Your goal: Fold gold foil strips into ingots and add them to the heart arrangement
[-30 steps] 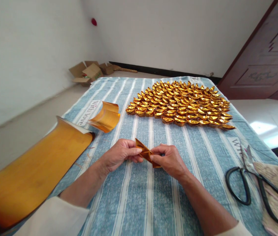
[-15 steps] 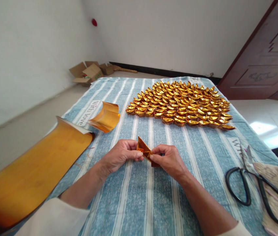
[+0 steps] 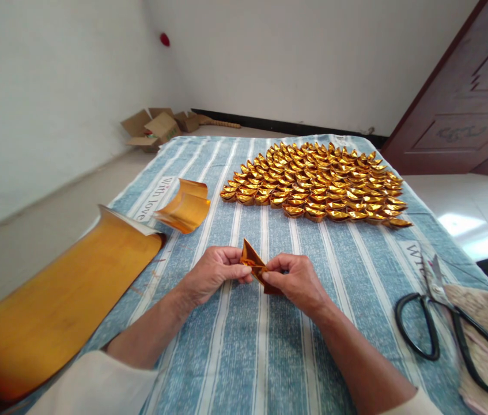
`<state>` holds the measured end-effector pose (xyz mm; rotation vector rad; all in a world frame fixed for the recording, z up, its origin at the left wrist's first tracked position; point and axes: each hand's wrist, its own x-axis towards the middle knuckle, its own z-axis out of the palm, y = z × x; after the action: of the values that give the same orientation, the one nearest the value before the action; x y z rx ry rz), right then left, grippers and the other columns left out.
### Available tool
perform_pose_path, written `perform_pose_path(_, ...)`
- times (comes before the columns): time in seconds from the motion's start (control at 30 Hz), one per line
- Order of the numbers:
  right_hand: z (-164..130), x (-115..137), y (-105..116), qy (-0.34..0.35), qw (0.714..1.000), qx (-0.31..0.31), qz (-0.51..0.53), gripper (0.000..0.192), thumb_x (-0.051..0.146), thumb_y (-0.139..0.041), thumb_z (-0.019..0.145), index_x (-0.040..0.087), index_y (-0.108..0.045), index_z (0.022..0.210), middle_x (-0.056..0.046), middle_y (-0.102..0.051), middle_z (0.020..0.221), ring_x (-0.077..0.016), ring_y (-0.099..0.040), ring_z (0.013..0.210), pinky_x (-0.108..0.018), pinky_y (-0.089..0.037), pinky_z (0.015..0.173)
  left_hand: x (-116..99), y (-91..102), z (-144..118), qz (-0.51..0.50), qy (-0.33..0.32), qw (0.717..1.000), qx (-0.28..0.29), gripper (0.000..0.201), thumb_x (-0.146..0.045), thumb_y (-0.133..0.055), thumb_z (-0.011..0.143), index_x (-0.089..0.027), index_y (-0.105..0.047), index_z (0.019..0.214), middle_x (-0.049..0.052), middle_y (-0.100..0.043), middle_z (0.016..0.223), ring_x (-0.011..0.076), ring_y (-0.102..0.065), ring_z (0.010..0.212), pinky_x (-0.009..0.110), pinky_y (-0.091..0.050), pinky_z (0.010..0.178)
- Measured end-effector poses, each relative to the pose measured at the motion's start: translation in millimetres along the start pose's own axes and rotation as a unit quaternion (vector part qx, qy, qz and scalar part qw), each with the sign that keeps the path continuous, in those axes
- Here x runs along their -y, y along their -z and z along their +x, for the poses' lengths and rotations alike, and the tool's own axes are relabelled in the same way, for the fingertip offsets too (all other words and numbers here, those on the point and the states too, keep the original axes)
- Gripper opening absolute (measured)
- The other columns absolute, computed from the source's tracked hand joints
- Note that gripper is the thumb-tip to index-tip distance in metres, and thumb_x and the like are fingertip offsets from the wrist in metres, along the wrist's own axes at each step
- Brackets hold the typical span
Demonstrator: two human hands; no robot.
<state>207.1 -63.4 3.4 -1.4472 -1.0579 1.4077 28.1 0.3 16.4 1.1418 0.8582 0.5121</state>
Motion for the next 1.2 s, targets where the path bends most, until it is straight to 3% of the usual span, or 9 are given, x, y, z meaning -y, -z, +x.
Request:
perform_pose_path(0.47,-0.6,2.3,-0.3,0.034,0.998,-0.006,-0.044,0.015,0.034,-0.069,0.068,0.02,-0.066,0.065,0.001,-0.066,0.058,-0.0126,-0.061,0.055,-0.028,-0.052,0.058,-1.9,-3.2,-1.0,-0.001,0.005,1.0,-0.01,0.022,-0.018,-0.071,0.069,-0.01,-0.07,0.09,0.005,-0.071,0.07,0.01,-0.062,0.056,0.02,-0.046,0.055)
perform_pose_path(0.77,-1.4,3.7,-0.7,0.013,0.999,-0.009,-0.039,0.013,0.031,-0.069,0.066,0.019,-0.065,0.061,0.001,-0.065,0.056,-0.0125,-0.061,0.051,-0.029,-0.051,0.057,-1.1,-1.8,-0.5,-0.014,0.003,1.0,-0.005,0.024,-0.017,-0.073,0.067,-0.01,-0.069,0.09,0.005,-0.072,0.075,0.0107,-0.065,0.058,0.021,-0.05,0.057)
perform_pose_path(1.2,3.4,-2.5,4.3,0.05,0.995,-0.001,-0.083,0.014,0.033,-0.069,0.069,0.021,-0.066,0.063,0.0,-0.067,0.06,-0.0118,-0.06,0.053,-0.029,-0.051,0.059,-1.9,-6.4,-0.4,-0.018,-0.011,0.999,-0.042,0.025,-0.019,-0.075,0.065,-0.011,-0.069,0.088,0.004,-0.072,0.073,0.0092,-0.061,0.052,0.022,-0.05,0.054)
